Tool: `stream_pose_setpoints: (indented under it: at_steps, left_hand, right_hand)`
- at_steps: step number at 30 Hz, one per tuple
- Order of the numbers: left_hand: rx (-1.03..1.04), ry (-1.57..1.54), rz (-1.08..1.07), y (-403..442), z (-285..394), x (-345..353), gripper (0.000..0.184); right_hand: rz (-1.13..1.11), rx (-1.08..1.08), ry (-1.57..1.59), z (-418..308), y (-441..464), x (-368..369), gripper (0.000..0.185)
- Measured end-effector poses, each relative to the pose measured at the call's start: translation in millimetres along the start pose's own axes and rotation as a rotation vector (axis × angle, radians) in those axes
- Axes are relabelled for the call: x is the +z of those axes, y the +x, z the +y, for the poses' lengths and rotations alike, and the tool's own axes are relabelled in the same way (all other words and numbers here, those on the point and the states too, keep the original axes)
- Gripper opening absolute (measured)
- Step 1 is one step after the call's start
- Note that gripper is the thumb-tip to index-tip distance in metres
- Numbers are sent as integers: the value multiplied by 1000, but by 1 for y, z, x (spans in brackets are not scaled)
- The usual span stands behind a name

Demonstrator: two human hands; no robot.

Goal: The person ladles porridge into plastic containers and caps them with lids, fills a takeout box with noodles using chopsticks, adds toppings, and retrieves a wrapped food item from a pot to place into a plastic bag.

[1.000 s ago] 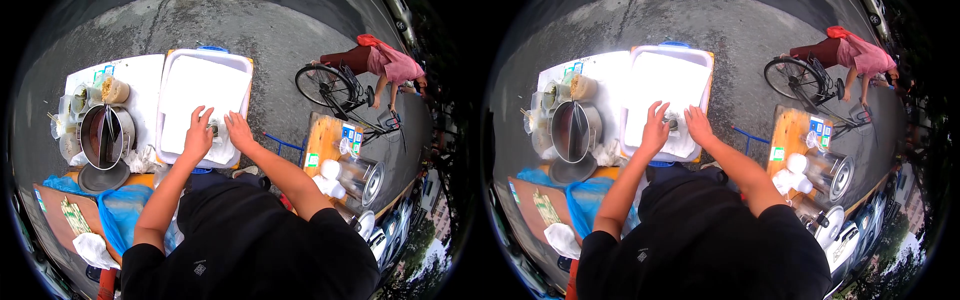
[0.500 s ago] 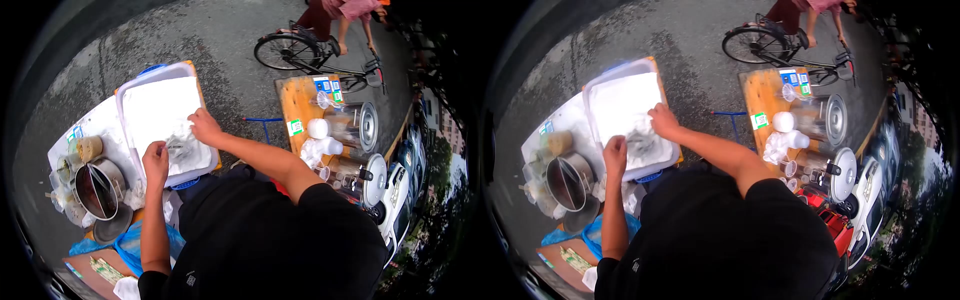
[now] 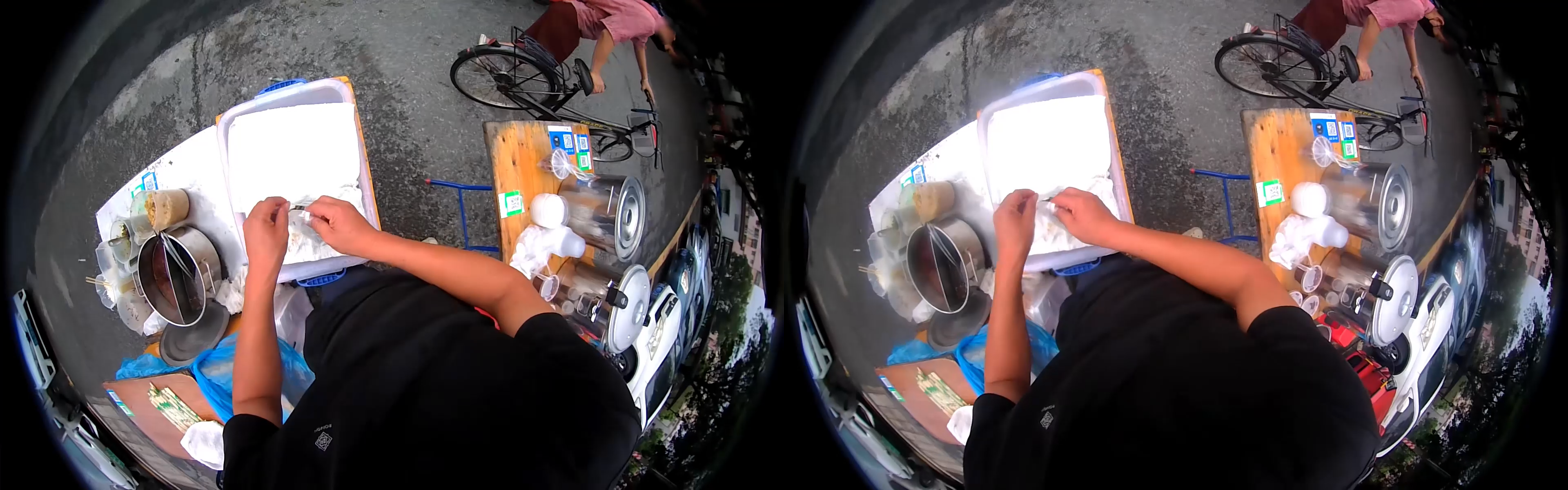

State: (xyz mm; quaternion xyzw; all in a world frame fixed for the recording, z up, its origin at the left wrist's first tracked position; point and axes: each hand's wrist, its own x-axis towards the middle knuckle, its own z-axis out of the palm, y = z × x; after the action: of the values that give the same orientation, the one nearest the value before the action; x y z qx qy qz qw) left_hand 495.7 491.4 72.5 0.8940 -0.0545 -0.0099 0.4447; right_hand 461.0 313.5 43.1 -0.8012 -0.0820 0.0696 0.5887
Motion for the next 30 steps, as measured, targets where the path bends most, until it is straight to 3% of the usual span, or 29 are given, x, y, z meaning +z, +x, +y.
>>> stream_pose_setpoints:
  at_steps: [2, 4, 8, 14, 16, 19, 20, 25, 28, 30]
  left_hand:
    - [154, 231, -33, 1, 7, -11, 10]
    - [172, 364, -140, 3, 8, -11, 14]
    - [-90, -43, -277, 3, 19, -5, 15]
    - [-191, -550, -363, 7, 30, 8, 13]
    - [-225, -747, -509, 6, 40, 7, 32]
    - [-149, -666, -686, 4, 60, 7, 38]
    - [-52, -571, -679, 3, 63, 11, 33]
    - [-112, -650, -519, 16, 69, 39, 23]
    - [-144, -635, -513, 30, 80, 46, 21]
    - [-112, -565, -510, 40, 87, 59, 17]
  right_hand:
    - [15, 77, 13, -3, 1, -10, 13]
    - [41, 5, 41, -9, 1, -18, 14]
    - [105, -115, 14, -26, -2, -34, 14]
    - [25, -206, -167, -42, -16, -57, 13]
    - [105, -260, -177, -41, -19, -60, 14]
    - [208, -199, -171, -55, -24, -71, 14]
    - [209, -195, -177, -56, -24, -74, 14]
    - [317, -239, -287, -39, -22, -85, 19]
    - [278, -29, -216, -35, -30, -104, 28]
    - [377, -30, -163, -37, -40, -118, 31]
